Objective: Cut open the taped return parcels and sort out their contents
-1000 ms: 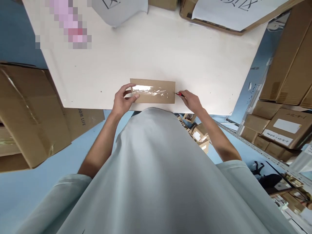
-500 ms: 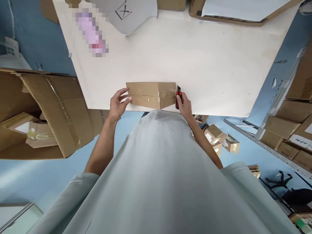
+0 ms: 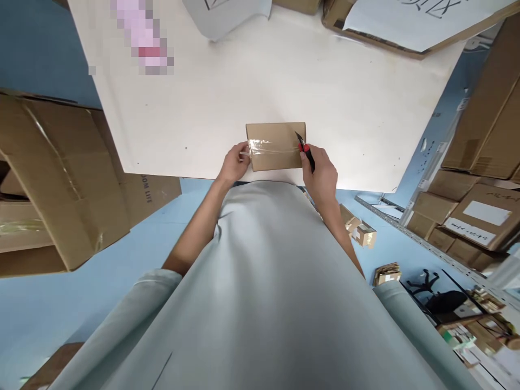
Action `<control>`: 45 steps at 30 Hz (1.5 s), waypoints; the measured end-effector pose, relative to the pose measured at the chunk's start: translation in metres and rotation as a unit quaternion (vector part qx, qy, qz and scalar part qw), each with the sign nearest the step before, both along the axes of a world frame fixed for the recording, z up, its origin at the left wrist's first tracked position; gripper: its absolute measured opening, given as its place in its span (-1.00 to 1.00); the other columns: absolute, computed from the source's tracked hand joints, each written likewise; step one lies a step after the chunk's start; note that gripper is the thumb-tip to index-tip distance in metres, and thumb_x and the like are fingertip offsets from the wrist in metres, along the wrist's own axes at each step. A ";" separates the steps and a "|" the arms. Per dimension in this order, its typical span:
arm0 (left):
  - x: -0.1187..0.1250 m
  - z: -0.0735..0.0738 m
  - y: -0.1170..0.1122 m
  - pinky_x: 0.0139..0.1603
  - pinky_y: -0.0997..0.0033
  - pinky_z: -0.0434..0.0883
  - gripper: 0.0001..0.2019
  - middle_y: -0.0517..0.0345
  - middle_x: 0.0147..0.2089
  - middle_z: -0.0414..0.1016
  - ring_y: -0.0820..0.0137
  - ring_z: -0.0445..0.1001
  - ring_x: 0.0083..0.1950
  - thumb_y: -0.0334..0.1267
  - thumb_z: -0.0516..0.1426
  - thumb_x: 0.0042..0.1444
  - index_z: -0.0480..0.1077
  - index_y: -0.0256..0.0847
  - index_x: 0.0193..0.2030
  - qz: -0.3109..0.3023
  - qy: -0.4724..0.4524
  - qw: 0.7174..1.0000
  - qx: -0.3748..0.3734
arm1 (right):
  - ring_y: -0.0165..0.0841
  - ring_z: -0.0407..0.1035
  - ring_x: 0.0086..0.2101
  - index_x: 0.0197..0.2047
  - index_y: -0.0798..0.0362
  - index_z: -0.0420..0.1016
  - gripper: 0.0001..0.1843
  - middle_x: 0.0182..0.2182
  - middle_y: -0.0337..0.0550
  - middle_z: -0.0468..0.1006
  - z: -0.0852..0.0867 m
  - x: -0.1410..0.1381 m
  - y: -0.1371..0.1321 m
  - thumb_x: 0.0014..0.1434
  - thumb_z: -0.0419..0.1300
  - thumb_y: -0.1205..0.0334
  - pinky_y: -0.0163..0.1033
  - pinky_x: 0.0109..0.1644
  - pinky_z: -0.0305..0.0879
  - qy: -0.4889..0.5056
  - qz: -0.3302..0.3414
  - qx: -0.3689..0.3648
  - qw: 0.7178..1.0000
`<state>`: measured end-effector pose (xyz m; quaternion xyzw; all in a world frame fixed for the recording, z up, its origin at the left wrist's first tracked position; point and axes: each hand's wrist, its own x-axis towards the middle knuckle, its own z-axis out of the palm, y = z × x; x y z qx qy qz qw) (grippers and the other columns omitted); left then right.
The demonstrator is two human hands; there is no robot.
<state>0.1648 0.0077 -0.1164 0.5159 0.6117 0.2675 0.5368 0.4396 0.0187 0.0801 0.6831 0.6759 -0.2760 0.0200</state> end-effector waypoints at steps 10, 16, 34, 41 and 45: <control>-0.016 0.114 0.068 0.17 0.09 0.69 -0.65 0.06 0.28 0.67 0.12 0.69 0.20 0.13 0.37 0.36 0.64 0.09 0.18 0.007 -0.014 0.999 0.041 | -0.01 0.70 -0.06 0.59 -0.17 0.40 -0.37 -0.06 -0.03 0.78 0.035 -0.035 -0.017 0.71 -0.16 -0.20 -0.04 0.02 0.57 0.039 -0.059 -0.025 0.997; -0.014 0.134 0.094 0.16 -0.07 0.69 -0.82 0.08 0.10 0.73 0.13 0.70 0.03 -0.02 0.42 0.28 0.67 0.06 -0.04 -0.069 -0.038 0.996 0.034 | 0.05 0.71 -0.01 0.60 -0.15 0.44 -0.41 0.04 -0.01 0.82 0.029 -0.086 -0.017 0.68 0.00 -0.10 0.01 0.07 0.60 0.055 -0.042 -0.092 0.993; -0.018 0.115 0.097 0.15 0.08 0.62 -0.64 0.11 0.10 0.69 0.29 0.66 0.01 0.17 0.37 0.37 0.64 -0.09 -0.02 -0.114 -0.058 0.990 0.056 | 0.09 0.70 0.09 0.73 -0.15 0.24 -0.33 0.16 0.05 0.79 0.037 -0.128 -0.013 0.70 -0.09 -0.06 0.11 0.17 0.58 -0.069 -0.075 -0.137 0.985; -0.018 0.119 0.099 0.24 0.09 0.57 -0.63 0.16 0.05 0.67 0.37 0.60 0.03 0.16 0.30 0.47 0.60 -0.12 0.05 -0.139 -0.036 0.989 0.041 | 0.11 0.66 0.12 0.67 -0.10 0.34 -0.37 0.17 0.07 0.78 0.045 -0.129 -0.006 0.70 -0.12 0.01 0.12 0.16 0.58 -0.058 -0.062 -0.126 0.988; -0.017 0.116 0.096 0.21 0.07 0.63 -0.75 0.12 0.11 0.70 0.34 0.66 -0.02 0.00 0.39 0.39 0.64 -0.10 0.00 -0.119 -0.033 0.991 0.050 | 0.11 0.66 0.09 0.59 -0.10 0.44 -0.42 0.10 0.07 0.79 0.055 -0.129 0.000 0.69 -0.07 0.02 0.08 0.13 0.57 -0.067 -0.037 -0.155 0.985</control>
